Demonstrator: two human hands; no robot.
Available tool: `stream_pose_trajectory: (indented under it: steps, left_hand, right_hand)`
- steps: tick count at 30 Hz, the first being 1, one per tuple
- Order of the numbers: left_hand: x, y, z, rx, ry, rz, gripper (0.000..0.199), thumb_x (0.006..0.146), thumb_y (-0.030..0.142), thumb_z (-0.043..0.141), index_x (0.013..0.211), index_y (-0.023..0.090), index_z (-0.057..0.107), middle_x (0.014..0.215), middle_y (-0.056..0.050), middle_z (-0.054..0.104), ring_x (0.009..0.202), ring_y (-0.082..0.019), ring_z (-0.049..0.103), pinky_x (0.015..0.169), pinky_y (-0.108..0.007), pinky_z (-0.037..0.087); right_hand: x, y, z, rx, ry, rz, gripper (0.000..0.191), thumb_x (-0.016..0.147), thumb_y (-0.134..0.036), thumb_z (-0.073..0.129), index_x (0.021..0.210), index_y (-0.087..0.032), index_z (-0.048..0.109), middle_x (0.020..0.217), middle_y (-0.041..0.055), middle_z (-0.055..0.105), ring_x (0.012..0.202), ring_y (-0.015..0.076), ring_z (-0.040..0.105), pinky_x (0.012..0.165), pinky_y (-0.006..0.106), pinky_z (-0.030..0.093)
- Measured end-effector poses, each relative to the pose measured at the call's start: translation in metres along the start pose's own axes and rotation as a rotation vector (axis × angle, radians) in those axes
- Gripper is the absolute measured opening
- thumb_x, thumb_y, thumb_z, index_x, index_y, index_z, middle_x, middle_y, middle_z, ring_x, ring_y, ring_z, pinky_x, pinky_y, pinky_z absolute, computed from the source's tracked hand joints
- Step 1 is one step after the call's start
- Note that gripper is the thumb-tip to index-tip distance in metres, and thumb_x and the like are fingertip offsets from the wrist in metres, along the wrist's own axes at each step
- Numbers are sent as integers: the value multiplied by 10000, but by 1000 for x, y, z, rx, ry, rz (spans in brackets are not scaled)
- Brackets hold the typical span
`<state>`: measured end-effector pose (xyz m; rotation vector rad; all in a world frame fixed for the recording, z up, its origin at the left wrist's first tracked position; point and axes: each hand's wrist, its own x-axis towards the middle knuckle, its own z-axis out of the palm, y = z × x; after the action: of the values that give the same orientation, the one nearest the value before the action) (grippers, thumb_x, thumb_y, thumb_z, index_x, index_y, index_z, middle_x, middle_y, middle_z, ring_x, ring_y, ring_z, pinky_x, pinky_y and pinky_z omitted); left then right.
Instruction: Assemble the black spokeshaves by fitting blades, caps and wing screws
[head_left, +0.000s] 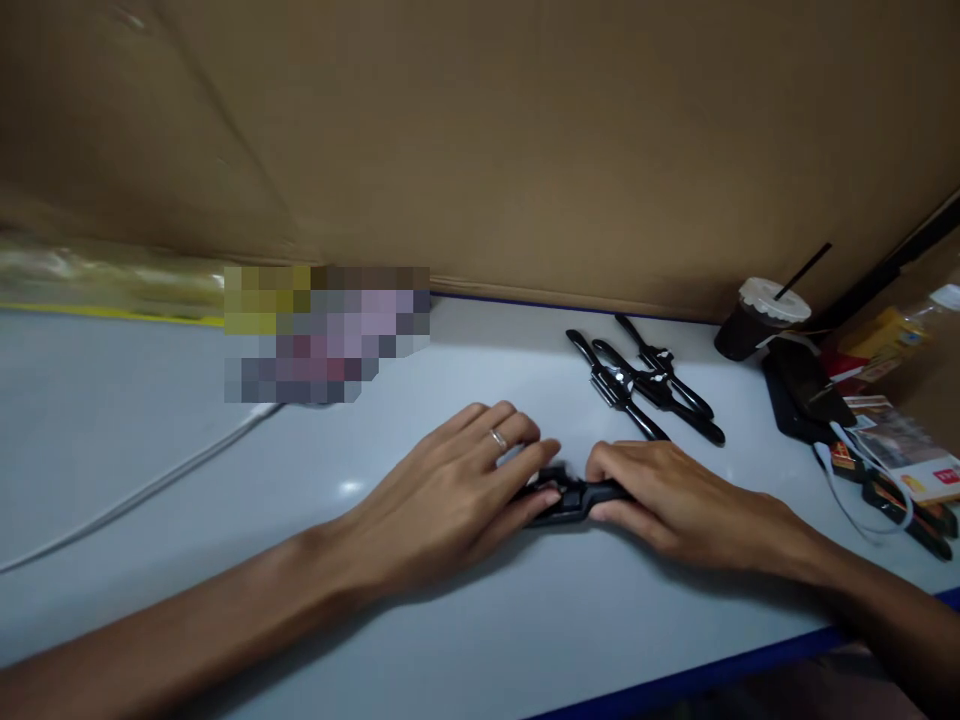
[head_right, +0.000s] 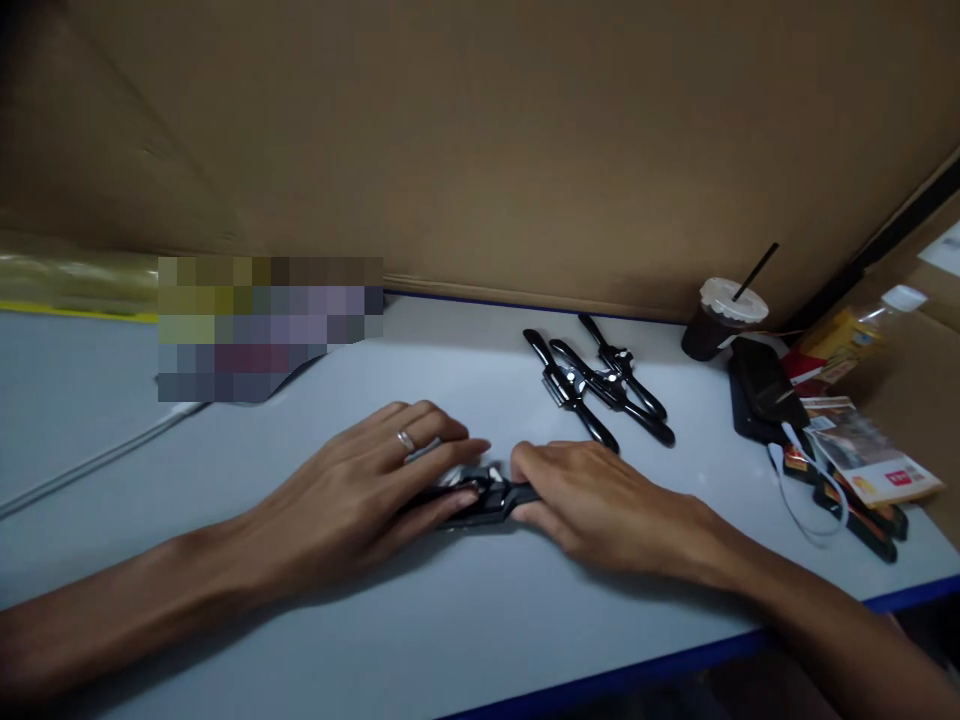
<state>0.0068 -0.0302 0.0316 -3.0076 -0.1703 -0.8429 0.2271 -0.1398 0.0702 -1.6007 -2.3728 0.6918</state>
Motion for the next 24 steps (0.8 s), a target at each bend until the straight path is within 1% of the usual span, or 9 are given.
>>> stream_pose_trajectory:
  steps: [2,4,10,12,14,17,19,21,24]
  left_hand:
    - [0,1,0,-26,-57,36,320,1094,278,362,1044,138,645,860,-64,633,767,-207,564,671,-343,441]
    - [-1,2,0,-28,-74,46,329,1095,246,355,1007,140,654,830,-56,629,748,-200,566,655,-339,440]
    - [-2,3,3,-119,-88,-45,308,1073,199,377,965,148,661,807,-49,611,684,-184,542,612,-321,433]
    - [-2,3,3,-121,-90,-49,313,1074,230,378,945,152,652,794,-44,603,663,-180,541,599,-315,426]
    - [-1,3,2,-105,-103,-46,329,1075,307,391,907,159,631,761,-34,590,622,-174,529,577,-312,408]
    - [-1,4,1,-70,-153,-52,362,1061,414,421,842,180,587,706,-18,571,568,-171,506,549,-314,372]
    - [-1,5,0,-62,-191,-54,375,1060,429,414,814,191,567,681,-10,563,549,-172,497,537,-316,351]
    - [-1,7,0,-69,-210,-49,391,1069,421,388,797,194,555,668,-6,558,541,-172,493,532,-320,342]
    - [-1,9,1,-102,-209,-42,395,1072,407,393,786,191,558,680,-7,571,555,-167,503,544,-324,353]
  right_hand:
    - [1,-3,-1,7,-38,4,104,972,-171,592,971,-213,498,936,33,647,820,176,586,742,300,448]
    - [2,-3,-2,18,-47,6,122,957,-151,621,965,-210,514,939,35,650,844,179,591,756,301,459]
    - [2,6,-3,-82,-20,7,119,931,-163,670,901,-194,559,918,33,617,890,199,573,782,326,446]
    - [1,8,-5,-97,14,2,125,913,-174,695,891,-194,573,937,35,614,896,196,568,787,325,438]
    - [-1,7,-7,-85,42,1,127,904,-203,712,909,-198,585,948,31,621,886,189,567,791,325,434]
    - [-1,5,-7,-94,92,1,133,967,-283,660,908,-194,581,894,18,629,785,164,550,737,308,422]
    - [0,3,-1,-190,155,-50,208,1021,-342,585,885,-184,581,853,26,621,732,164,523,690,308,403]
    - [2,3,9,-320,225,-141,275,1048,-381,527,884,-171,594,843,46,617,737,181,517,676,321,395]
    - [4,1,24,-443,285,-232,333,1078,-365,448,865,-166,609,828,54,605,751,194,524,683,332,400]
